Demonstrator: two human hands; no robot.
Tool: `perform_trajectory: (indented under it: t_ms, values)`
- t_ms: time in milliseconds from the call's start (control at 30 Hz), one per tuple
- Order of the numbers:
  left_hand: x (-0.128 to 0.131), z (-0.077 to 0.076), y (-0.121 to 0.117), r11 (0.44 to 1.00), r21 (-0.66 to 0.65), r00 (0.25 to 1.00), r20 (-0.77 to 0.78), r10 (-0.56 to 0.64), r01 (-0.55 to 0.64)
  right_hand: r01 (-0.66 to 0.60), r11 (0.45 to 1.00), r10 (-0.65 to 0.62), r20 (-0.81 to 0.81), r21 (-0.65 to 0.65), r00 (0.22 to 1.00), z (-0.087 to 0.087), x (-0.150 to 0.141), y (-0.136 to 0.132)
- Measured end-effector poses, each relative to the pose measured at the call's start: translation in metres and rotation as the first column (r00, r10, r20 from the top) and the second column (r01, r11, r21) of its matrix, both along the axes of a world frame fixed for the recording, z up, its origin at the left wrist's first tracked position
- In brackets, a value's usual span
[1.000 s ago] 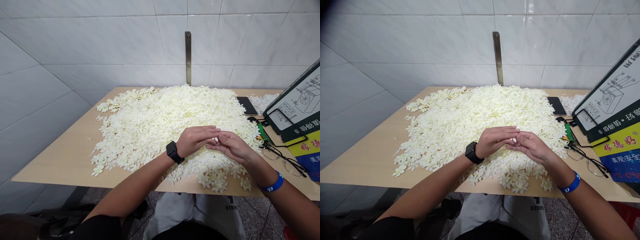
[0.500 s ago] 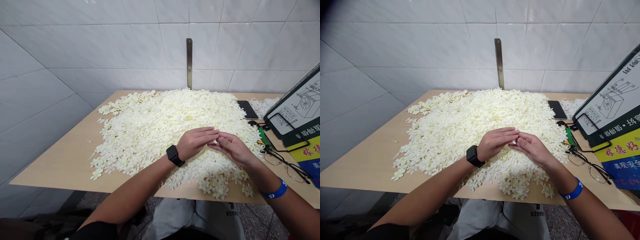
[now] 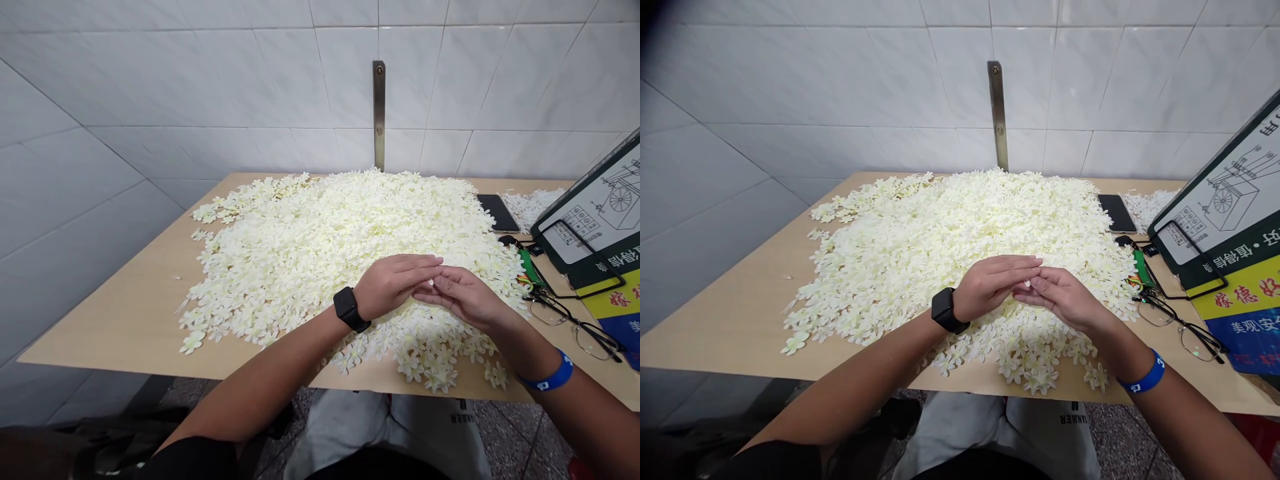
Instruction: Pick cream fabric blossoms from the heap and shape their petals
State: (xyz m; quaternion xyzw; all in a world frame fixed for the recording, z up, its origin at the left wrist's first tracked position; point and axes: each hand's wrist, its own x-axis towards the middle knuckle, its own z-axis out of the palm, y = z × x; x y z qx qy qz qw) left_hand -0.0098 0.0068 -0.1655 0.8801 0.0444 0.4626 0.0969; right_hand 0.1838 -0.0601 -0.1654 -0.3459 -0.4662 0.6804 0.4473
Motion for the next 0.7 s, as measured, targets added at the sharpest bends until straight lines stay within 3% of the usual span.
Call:
perform_trajectory:
  t_ms: [100,167,300,400,467,600,700]
  values:
    - [-0.0006,0.0018,-0.0019,0.995,-0.078,0.996,0.078,-0.051,0.058,-0.037,0.997,0.035,-0.026,-0.072,0.999,0.0042,0.0023,0.0002]
    - [0.0,0.0015,-0.0023,0.994,-0.102,0.998,0.043,-0.042,0.046,0.006,0.997,-0.005,0.007,-0.076,1.0,0.0051,0.0013,0.0017]
    - [0.0017,-0.003,0.0005,0.997,-0.065,0.992,-0.118,0.04,-0.048,0.163,0.986,-0.164,0.091,0.022,0.982,0.0021,-0.0044,0.0053]
    - [0.0005,-0.0053,0.0037,0.997,-0.035,0.987,-0.149,0.065,-0.071,0.222,0.969,-0.235,0.119,0.109,0.965,0.0002,-0.0063,0.0055]
    - [-0.0016,-0.0048,0.0047,0.997,-0.032,0.991,-0.117,0.062,-0.066,0.186,0.977,-0.195,0.082,0.106,0.977,0.0014,-0.0048,0.0044]
    - [-0.0039,-0.0011,0.0033,0.998,-0.056,1.0,0.027,-0.009,0.011,0.058,0.998,-0.059,-0.042,-0.024,0.997,0.0061,-0.0011,0.0024]
    - [-0.0015,0.0003,0.0011,0.998,-0.054,1.0,0.007,-0.029,0.029,0.108,0.993,-0.109,-0.029,-0.045,0.994,0.005,-0.0032,0.0033]
